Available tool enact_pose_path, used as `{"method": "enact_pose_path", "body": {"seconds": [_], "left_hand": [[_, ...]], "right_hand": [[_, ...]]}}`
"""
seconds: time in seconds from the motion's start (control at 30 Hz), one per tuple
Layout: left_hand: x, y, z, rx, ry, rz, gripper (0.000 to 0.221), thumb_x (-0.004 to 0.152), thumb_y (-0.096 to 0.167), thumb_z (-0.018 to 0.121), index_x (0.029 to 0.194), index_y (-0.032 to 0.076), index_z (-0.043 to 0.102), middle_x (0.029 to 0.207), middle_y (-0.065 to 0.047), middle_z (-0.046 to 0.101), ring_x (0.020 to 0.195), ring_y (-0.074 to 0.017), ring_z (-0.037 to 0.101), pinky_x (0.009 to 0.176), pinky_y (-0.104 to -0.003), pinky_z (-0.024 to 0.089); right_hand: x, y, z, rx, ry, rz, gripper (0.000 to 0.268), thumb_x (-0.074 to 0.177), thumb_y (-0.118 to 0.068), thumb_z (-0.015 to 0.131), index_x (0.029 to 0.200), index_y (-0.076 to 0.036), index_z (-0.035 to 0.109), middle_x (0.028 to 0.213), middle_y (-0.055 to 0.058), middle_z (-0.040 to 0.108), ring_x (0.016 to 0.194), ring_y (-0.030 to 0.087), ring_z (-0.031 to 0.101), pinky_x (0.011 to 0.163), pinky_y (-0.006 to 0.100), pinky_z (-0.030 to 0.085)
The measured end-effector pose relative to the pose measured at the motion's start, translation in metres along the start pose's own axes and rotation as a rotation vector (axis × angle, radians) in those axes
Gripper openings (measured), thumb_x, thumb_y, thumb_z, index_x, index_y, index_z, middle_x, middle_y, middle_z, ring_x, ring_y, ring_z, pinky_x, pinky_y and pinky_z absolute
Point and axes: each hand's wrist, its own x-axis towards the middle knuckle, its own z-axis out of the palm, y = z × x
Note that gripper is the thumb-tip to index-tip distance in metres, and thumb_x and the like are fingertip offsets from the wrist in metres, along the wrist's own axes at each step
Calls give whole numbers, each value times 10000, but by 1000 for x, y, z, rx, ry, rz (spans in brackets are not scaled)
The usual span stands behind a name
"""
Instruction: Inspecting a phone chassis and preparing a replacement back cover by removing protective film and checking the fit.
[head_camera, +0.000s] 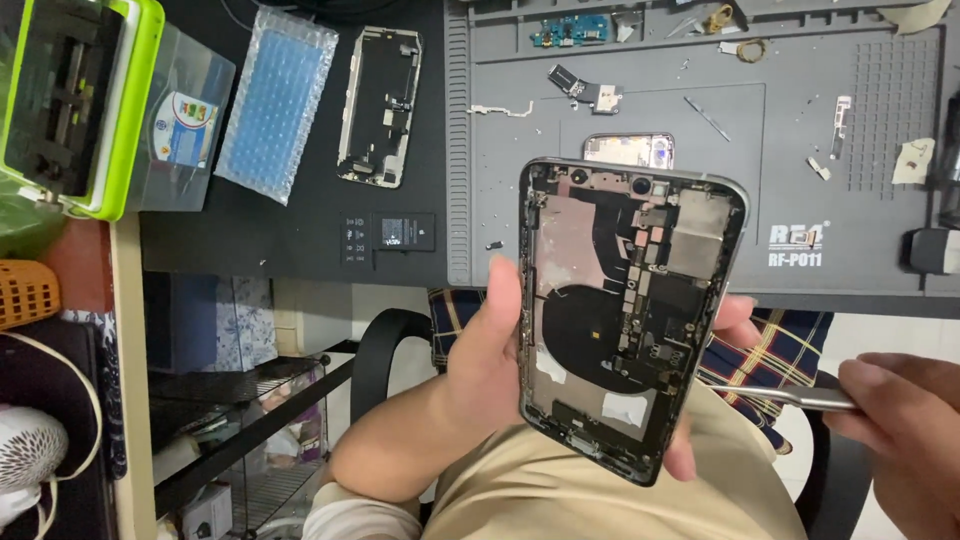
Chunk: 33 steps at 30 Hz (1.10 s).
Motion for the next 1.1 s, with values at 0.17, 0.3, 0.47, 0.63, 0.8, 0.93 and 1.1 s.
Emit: {"method": "enact_pose_path", "body": {"seconds": [0.17, 0.3, 0.47, 0.63, 0.8, 0.93, 1.1], "left_hand": [[-3, 0, 0, -121, -242, -163, 1028, 1155, 801, 263, 1762, -18, 391, 1443, -407, 634, 1222, -594, 677, 1107, -791, 520], [0, 0, -1, -34, -7, -57, 883, 1115, 678, 311, 1731, 49, 373, 1613, -277, 512, 1462, -484, 521, 1196, -717, 454], [0, 0, -1, -66, 39, -59, 865, 1083, 659, 354, 1721, 74, 376, 1664, -224, 474, 1551, -436, 455, 1279, -651, 409], [-6, 0, -4, -166, -247, -165, 1014, 1173, 800, 267, 1787, 1, 386, 1434, -404, 648, 1194, -579, 700, 1117, -769, 527], [-2, -3, -8, -177, -258, -159, 1032, 1160, 816, 276, 1810, 19, 360, 1525, -370, 612, 1289, -563, 669, 1132, -771, 517], [0, -2, -6, -161, -234, -150, 1028, 1161, 805, 265, 1821, 20, 332, 1560, -361, 578, 1301, -563, 648, 1114, -786, 510], [6, 17, 24, 60, -307, -196, 1187, 1000, 855, 256, 1807, -15, 242, 1634, -331, 448, 1088, -465, 715, 1058, -653, 555]], "right_hand": [[-21, -31, -7, 45, 260, -142, 298, 975, 62, 745, 1272, 32, 743, 1416, 355, 705, 1253, 432, 720, 1182, 484, 537], [-19, -13, 3, 109, 274, -228, 306, 1010, 29, 694, 1311, 81, 701, 1386, 342, 687, 1193, 378, 714, 1113, 423, 552], [-19, -54, -25, 234, 190, -242, 496, 966, 3, 571, 1446, 127, 575, 1486, 322, 587, 1334, 319, 649, 1165, 357, 516], [-29, -93, -42, 502, 83, 58, 537, 953, -38, 476, 1469, 72, 578, 1613, 187, 564, 1430, 219, 605, 1108, 278, 477], [-22, -84, -47, 255, 60, -92, 535, 937, -77, 537, 1455, 40, 608, 1564, 152, 605, 1359, 172, 639, 1139, 253, 496], [-22, -96, -51, 308, 75, -39, 507, 964, -58, 522, 1456, 1, 626, 1561, 147, 619, 1353, 147, 641, 1020, 218, 505], [-10, -24, -12, -20, 128, -98, 417, 950, -150, 676, 1345, -18, 685, 1445, 206, 675, 1267, 281, 692, 1152, 357, 535]]}}
